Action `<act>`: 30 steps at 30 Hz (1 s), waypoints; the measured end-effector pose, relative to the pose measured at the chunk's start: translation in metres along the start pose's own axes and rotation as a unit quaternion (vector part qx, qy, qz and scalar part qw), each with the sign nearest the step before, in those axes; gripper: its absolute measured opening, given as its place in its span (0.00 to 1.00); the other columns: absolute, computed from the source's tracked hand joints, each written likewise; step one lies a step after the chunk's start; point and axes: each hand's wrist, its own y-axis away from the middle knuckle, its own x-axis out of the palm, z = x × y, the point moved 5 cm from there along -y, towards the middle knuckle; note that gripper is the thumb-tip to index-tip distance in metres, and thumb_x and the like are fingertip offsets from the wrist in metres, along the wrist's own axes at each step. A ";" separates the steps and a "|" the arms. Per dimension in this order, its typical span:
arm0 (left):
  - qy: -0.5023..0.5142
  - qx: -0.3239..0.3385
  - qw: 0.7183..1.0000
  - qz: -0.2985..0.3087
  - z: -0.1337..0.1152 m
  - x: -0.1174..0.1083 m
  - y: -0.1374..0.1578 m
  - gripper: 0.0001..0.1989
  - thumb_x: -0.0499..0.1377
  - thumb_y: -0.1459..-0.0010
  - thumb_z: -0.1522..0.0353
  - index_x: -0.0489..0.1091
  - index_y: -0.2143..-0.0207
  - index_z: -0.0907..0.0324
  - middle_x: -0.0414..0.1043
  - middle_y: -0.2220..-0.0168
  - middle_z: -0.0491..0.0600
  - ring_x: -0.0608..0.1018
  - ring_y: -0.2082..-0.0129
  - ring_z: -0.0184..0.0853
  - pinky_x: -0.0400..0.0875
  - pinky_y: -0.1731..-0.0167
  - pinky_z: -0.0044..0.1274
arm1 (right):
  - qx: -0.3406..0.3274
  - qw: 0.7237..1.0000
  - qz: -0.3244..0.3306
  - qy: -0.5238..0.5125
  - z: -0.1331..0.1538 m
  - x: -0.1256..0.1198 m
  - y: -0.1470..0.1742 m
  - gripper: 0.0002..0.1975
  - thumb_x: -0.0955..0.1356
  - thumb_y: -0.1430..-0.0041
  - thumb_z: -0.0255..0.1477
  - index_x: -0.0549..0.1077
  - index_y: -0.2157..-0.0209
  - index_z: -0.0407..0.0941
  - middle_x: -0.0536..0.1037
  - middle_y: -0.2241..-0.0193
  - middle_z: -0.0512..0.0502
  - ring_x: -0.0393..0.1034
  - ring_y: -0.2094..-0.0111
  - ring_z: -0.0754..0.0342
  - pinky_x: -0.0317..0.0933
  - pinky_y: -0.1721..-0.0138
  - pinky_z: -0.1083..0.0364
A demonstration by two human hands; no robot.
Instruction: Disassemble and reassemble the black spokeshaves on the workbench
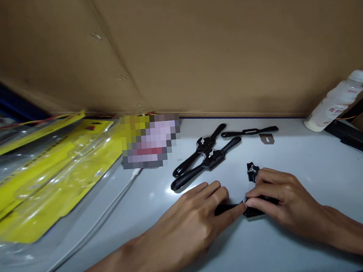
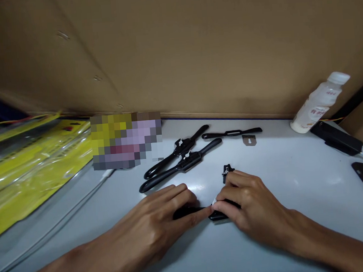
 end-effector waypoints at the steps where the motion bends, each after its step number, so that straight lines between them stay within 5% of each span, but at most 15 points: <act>1: 0.000 0.002 1.000 0.000 -0.001 0.000 0.000 0.28 0.55 0.41 0.82 0.68 0.39 0.60 0.72 0.64 0.49 0.74 0.65 0.38 0.73 0.69 0.28 | 0.000 1.000 -0.004 -0.001 0.000 0.000 0.000 0.15 0.67 0.28 0.32 0.81 0.68 0.42 0.74 0.73 0.47 0.68 0.70 0.55 0.57 0.69 0.55; 8: -0.001 0.005 1.000 -0.006 -0.003 0.002 0.000 0.27 0.56 0.42 0.82 0.70 0.41 0.59 0.71 0.65 0.49 0.74 0.66 0.38 0.71 0.68 0.27 | 0.094 0.988 0.035 -0.120 -0.008 0.008 -0.004 0.10 0.68 0.35 0.23 0.77 0.72 0.42 0.75 0.78 0.53 0.64 0.77 0.61 0.56 0.72 0.58; 14: 0.009 0.007 1.000 -0.001 -0.003 0.003 0.000 0.26 0.56 0.41 0.81 0.70 0.41 0.59 0.71 0.65 0.50 0.73 0.67 0.39 0.71 0.70 0.28 | 0.197 0.954 0.090 -0.208 -0.017 0.007 -0.002 0.08 0.70 0.37 0.27 0.77 0.71 0.43 0.70 0.81 0.55 0.60 0.78 0.60 0.53 0.76 0.59; 21: 0.018 0.003 1.000 0.002 -0.001 0.002 0.001 0.26 0.55 0.40 0.81 0.70 0.41 0.58 0.71 0.64 0.50 0.74 0.66 0.38 0.71 0.69 0.28 | 0.045 0.997 0.000 -0.058 -0.010 -0.003 0.001 0.12 0.69 0.32 0.27 0.72 0.73 0.42 0.71 0.77 0.53 0.61 0.76 0.60 0.53 0.73 0.58; 30: 0.033 -0.001 0.999 0.011 -0.002 -0.001 0.003 0.29 0.54 0.42 0.82 0.69 0.40 0.58 0.72 0.64 0.50 0.74 0.66 0.38 0.71 0.69 0.27 | -0.071 0.996 -0.040 0.019 0.004 -0.007 0.007 0.22 0.64 0.27 0.28 0.73 0.77 0.42 0.66 0.80 0.52 0.56 0.79 0.60 0.50 0.77 0.56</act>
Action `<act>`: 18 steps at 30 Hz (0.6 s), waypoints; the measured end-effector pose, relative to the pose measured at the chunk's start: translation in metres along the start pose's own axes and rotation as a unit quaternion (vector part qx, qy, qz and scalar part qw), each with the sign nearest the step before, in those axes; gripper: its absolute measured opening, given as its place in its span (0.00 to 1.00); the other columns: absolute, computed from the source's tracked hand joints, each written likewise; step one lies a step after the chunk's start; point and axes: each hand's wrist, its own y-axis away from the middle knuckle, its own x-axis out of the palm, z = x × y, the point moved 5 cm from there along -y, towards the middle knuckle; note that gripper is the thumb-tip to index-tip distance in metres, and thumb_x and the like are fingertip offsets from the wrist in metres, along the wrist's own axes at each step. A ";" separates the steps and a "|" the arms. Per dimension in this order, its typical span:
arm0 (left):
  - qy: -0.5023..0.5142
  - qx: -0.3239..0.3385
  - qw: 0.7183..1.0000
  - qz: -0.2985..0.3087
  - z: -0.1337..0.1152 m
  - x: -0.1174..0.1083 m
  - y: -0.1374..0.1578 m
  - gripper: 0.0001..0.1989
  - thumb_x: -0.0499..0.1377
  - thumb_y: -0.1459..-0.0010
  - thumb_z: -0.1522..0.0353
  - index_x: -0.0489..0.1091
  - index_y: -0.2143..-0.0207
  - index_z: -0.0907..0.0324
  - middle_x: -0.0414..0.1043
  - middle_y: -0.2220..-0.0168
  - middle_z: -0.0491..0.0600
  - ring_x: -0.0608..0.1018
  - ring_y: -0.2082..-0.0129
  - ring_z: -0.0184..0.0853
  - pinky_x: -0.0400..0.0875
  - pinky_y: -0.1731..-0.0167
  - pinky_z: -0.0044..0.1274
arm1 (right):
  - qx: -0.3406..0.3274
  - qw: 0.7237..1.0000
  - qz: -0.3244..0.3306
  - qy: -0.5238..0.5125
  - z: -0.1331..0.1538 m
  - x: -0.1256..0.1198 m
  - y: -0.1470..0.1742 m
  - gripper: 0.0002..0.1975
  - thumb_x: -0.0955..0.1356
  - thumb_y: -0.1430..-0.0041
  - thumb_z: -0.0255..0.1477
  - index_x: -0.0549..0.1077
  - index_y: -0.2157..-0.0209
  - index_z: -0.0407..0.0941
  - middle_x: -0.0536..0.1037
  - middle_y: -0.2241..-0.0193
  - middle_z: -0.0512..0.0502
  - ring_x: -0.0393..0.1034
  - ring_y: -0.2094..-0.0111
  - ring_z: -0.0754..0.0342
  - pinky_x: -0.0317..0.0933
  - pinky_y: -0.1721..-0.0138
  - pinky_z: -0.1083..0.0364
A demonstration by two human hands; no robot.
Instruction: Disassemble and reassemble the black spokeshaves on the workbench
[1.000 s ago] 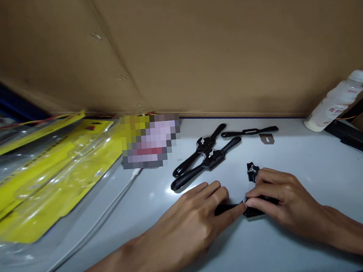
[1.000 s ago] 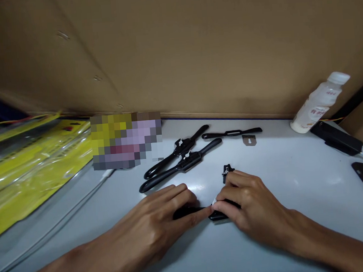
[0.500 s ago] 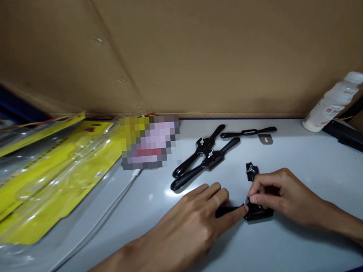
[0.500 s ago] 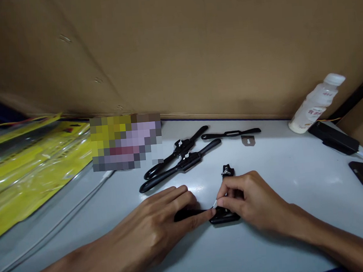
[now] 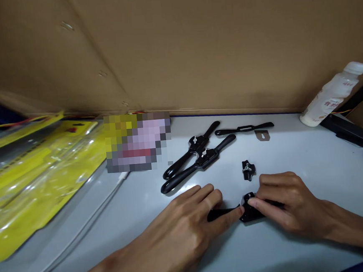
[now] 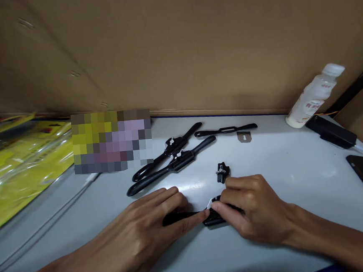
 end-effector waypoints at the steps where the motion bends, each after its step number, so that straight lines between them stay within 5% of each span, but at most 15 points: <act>1: 0.002 -0.001 1.000 0.001 0.000 0.000 0.000 0.29 0.54 0.42 0.82 0.69 0.40 0.58 0.72 0.64 0.50 0.74 0.66 0.38 0.71 0.69 0.27 | -0.006 1.000 0.004 -0.010 0.001 0.000 0.000 0.22 0.64 0.26 0.28 0.74 0.77 0.42 0.66 0.80 0.52 0.56 0.79 0.60 0.50 0.77 0.57; 7: 0.008 0.001 1.000 -0.011 0.001 -0.001 -0.002 0.27 0.52 0.41 0.82 0.70 0.41 0.59 0.71 0.65 0.50 0.74 0.67 0.38 0.70 0.70 0.27 | -0.003 0.999 0.007 -0.044 0.001 0.000 -0.001 0.19 0.64 0.25 0.30 0.79 0.70 0.41 0.68 0.79 0.52 0.59 0.78 0.60 0.52 0.76 0.58; 13: 0.010 -0.003 1.000 -0.021 0.001 0.001 0.001 0.28 0.51 0.39 0.81 0.69 0.39 0.57 0.71 0.64 0.50 0.73 0.66 0.38 0.70 0.70 0.27 | -0.005 1.000 -0.008 -0.019 -0.002 0.000 0.000 0.23 0.64 0.26 0.28 0.74 0.77 0.41 0.66 0.81 0.53 0.56 0.80 0.61 0.50 0.78 0.56; 18: 0.003 -0.002 1.000 -0.010 0.001 -0.001 0.000 0.28 0.54 0.41 0.81 0.69 0.39 0.57 0.72 0.64 0.49 0.74 0.66 0.37 0.71 0.69 0.26 | -0.016 0.999 0.017 -0.028 0.000 0.002 0.001 0.19 0.64 0.25 0.30 0.79 0.70 0.42 0.70 0.79 0.52 0.61 0.79 0.60 0.53 0.76 0.57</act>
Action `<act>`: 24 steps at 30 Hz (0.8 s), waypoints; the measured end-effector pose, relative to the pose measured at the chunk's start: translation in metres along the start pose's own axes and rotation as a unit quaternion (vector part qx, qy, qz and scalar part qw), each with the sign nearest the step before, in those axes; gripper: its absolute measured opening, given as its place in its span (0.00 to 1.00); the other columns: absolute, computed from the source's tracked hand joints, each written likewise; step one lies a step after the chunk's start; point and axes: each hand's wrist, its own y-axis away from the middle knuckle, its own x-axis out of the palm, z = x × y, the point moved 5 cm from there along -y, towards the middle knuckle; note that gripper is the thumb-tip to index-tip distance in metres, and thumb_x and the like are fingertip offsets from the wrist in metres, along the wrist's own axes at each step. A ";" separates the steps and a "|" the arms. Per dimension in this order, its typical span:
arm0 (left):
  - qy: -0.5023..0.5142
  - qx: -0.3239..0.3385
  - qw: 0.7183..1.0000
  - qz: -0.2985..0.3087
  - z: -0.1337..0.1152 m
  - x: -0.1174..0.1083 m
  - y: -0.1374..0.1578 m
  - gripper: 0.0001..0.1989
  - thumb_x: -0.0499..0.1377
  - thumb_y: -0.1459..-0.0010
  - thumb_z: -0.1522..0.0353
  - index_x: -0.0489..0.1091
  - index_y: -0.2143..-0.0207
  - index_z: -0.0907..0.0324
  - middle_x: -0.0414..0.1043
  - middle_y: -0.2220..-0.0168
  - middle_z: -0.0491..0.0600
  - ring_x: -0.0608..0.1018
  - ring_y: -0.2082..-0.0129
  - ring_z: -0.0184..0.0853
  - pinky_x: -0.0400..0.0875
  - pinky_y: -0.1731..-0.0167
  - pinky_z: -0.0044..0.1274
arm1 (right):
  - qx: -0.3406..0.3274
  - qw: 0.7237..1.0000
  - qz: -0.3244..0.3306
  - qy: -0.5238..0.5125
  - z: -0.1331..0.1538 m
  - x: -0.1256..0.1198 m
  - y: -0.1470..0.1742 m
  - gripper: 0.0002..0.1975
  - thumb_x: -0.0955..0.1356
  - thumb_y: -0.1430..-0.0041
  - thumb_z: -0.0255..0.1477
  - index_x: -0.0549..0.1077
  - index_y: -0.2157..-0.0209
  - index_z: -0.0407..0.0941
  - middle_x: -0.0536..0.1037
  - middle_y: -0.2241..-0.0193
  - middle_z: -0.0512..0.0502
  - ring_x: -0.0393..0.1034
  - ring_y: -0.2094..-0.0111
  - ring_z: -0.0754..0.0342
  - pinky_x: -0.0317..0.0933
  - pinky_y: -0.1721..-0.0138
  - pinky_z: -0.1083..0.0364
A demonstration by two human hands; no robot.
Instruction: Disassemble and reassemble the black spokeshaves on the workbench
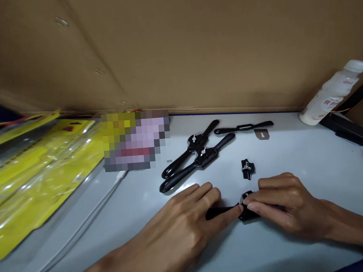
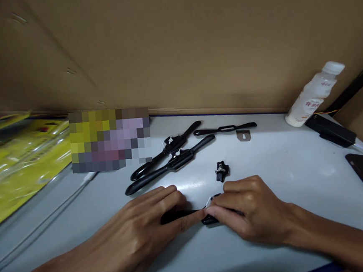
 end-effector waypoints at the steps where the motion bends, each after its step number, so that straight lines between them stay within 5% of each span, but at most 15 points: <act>1: -0.002 0.000 1.000 0.002 0.000 0.000 -0.001 0.29 0.54 0.42 0.82 0.69 0.40 0.57 0.72 0.64 0.49 0.74 0.66 0.37 0.71 0.69 0.26 | 0.009 1.000 -0.011 0.003 -0.001 -0.001 0.000 0.19 0.63 0.25 0.29 0.79 0.69 0.42 0.70 0.79 0.52 0.61 0.79 0.60 0.53 0.76 0.57; 7: 0.002 0.002 1.000 -0.001 -0.001 0.000 -0.001 0.28 0.53 0.42 0.82 0.70 0.41 0.58 0.72 0.64 0.50 0.75 0.66 0.38 0.71 0.69 0.27 | 0.016 1.000 -0.017 -0.001 -0.003 -0.002 0.000 0.21 0.64 0.27 0.28 0.74 0.76 0.43 0.67 0.81 0.53 0.57 0.80 0.60 0.50 0.78 0.56; 12: -0.008 0.000 1.000 0.001 0.001 -0.002 -0.001 0.27 0.54 0.42 0.82 0.71 0.42 0.58 0.72 0.65 0.50 0.74 0.67 0.37 0.72 0.69 0.27 | 0.025 0.999 -0.029 -0.038 -0.002 -0.005 0.000 0.16 0.64 0.26 0.29 0.79 0.68 0.43 0.72 0.79 0.52 0.63 0.79 0.60 0.55 0.76 0.58; 17: -0.009 0.000 1.000 0.001 0.001 -0.004 -0.003 0.30 0.51 0.45 0.84 0.69 0.41 0.60 0.72 0.64 0.49 0.74 0.67 0.38 0.72 0.68 0.28 | 0.078 0.994 -0.068 0.043 -0.012 -0.009 0.000 0.25 0.64 0.27 0.27 0.68 0.82 0.43 0.65 0.83 0.55 0.53 0.82 0.62 0.47 0.78 0.56; 24: -0.019 0.006 1.000 0.004 0.001 -0.003 -0.003 0.31 0.50 0.46 0.83 0.67 0.40 0.64 0.74 0.62 0.51 0.76 0.64 0.39 0.74 0.66 0.29 | 0.039 0.996 -0.042 0.074 -0.008 -0.006 0.000 0.25 0.64 0.27 0.28 0.69 0.81 0.43 0.67 0.83 0.53 0.55 0.82 0.61 0.47 0.78 0.55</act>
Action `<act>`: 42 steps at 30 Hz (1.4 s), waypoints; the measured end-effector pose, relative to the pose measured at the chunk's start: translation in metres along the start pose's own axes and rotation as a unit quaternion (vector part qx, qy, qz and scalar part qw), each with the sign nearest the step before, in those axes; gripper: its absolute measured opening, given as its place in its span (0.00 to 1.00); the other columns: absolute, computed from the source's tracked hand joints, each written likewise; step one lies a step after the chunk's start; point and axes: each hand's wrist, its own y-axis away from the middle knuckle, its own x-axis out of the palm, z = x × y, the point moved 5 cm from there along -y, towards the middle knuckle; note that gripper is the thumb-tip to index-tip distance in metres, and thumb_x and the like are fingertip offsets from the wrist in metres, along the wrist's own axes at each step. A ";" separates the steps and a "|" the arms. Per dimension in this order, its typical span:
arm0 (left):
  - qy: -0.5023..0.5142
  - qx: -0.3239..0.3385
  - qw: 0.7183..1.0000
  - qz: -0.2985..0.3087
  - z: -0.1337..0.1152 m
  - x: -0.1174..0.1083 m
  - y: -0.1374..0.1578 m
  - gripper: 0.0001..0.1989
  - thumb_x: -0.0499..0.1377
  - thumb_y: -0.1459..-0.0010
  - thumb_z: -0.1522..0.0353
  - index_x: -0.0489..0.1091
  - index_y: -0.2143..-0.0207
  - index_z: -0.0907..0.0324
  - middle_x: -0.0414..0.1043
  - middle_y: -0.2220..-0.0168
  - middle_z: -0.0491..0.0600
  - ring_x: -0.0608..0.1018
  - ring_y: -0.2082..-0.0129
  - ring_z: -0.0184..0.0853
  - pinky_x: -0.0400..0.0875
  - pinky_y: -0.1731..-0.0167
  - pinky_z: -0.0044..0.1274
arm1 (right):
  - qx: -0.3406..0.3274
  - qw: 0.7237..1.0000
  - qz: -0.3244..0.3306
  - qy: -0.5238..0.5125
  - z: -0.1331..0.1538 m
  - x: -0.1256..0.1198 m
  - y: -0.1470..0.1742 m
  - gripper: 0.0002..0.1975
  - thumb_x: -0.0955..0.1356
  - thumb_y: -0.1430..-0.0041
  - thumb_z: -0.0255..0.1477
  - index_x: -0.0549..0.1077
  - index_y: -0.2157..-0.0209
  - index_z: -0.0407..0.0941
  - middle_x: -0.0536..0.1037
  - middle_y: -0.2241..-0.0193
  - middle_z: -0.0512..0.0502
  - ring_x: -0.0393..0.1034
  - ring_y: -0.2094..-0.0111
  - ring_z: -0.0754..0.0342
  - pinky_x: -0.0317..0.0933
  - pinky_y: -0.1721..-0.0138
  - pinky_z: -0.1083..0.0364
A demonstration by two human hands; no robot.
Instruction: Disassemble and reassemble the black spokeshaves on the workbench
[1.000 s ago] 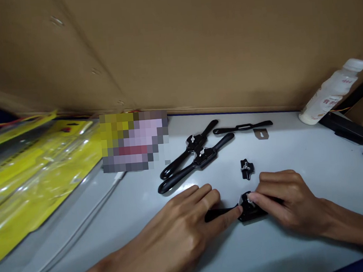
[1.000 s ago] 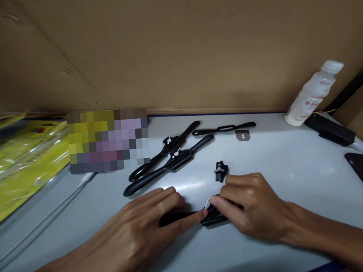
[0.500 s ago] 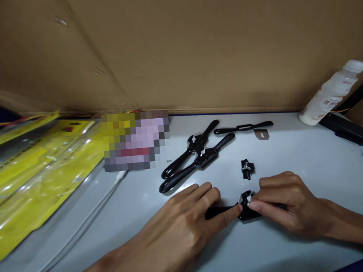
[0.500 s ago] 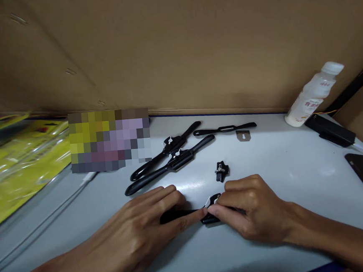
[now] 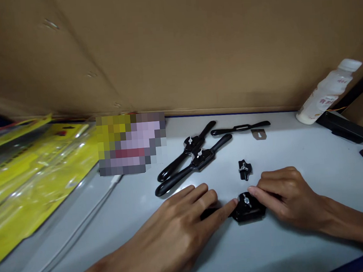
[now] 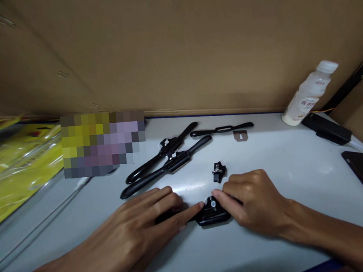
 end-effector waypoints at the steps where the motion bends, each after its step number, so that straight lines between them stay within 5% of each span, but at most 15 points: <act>1: -0.001 0.000 1.000 0.000 0.000 0.000 0.000 0.31 0.50 0.46 0.83 0.67 0.40 0.64 0.74 0.62 0.51 0.76 0.64 0.39 0.74 0.66 0.29 | 0.000 1.000 -0.006 -0.002 0.000 -0.002 0.000 0.24 0.64 0.27 0.28 0.70 0.80 0.43 0.68 0.83 0.53 0.56 0.82 0.61 0.48 0.78 0.55; 7: -0.008 -0.001 1.000 -0.009 -0.001 0.000 0.000 0.27 0.52 0.42 0.82 0.68 0.40 0.64 0.74 0.64 0.50 0.76 0.64 0.39 0.75 0.64 0.30 | -0.054 0.997 0.025 -0.040 0.006 -0.003 0.001 0.15 0.63 0.24 0.31 0.81 0.55 0.41 0.75 0.79 0.52 0.66 0.80 0.60 0.57 0.76 0.57; 13: -0.004 -0.001 1.000 -0.012 -0.001 -0.002 -0.001 0.26 0.51 0.41 0.82 0.70 0.41 0.64 0.73 0.64 0.50 0.75 0.65 0.38 0.73 0.67 0.29 | -0.044 0.997 0.046 -0.045 0.006 0.001 0.003 0.22 0.62 0.25 0.29 0.75 0.75 0.43 0.72 0.81 0.52 0.61 0.81 0.60 0.53 0.77 0.55; 19: -0.005 -0.006 1.000 -0.012 0.000 0.000 0.000 0.24 0.53 0.40 0.81 0.70 0.42 0.64 0.73 0.64 0.51 0.75 0.64 0.39 0.74 0.65 0.30 | -0.038 0.997 0.043 -0.060 0.006 0.002 0.004 0.16 0.63 0.25 0.30 0.80 0.63 0.41 0.79 0.76 0.50 0.68 0.78 0.59 0.58 0.74 0.56; 25: -0.004 -0.004 1.000 -0.009 0.000 0.000 0.000 0.25 0.54 0.42 0.81 0.70 0.42 0.65 0.73 0.64 0.51 0.75 0.64 0.39 0.74 0.65 0.30 | -0.050 0.996 0.056 -0.049 0.008 0.001 0.002 0.22 0.62 0.24 0.31 0.76 0.74 0.43 0.73 0.81 0.51 0.63 0.81 0.59 0.55 0.76 0.56; 37: -0.003 -0.003 1.000 -0.018 -0.001 0.002 0.001 0.23 0.52 0.39 0.81 0.71 0.43 0.65 0.73 0.64 0.51 0.75 0.64 0.39 0.74 0.66 0.30 | -0.088 0.994 0.058 -0.029 0.011 -0.002 0.003 0.16 0.63 0.24 0.31 0.81 0.52 0.40 0.77 0.78 0.51 0.67 0.79 0.59 0.59 0.75 0.57; 42: -0.006 0.000 1.000 -0.017 -0.001 0.001 0.002 0.23 0.51 0.40 0.81 0.70 0.43 0.65 0.73 0.64 0.51 0.75 0.64 0.39 0.74 0.66 0.30 | -0.109 0.991 0.068 -0.028 0.016 -0.002 0.004 0.19 0.62 0.24 0.32 0.82 0.61 0.40 0.75 0.79 0.51 0.65 0.80 0.59 0.57 0.76 0.55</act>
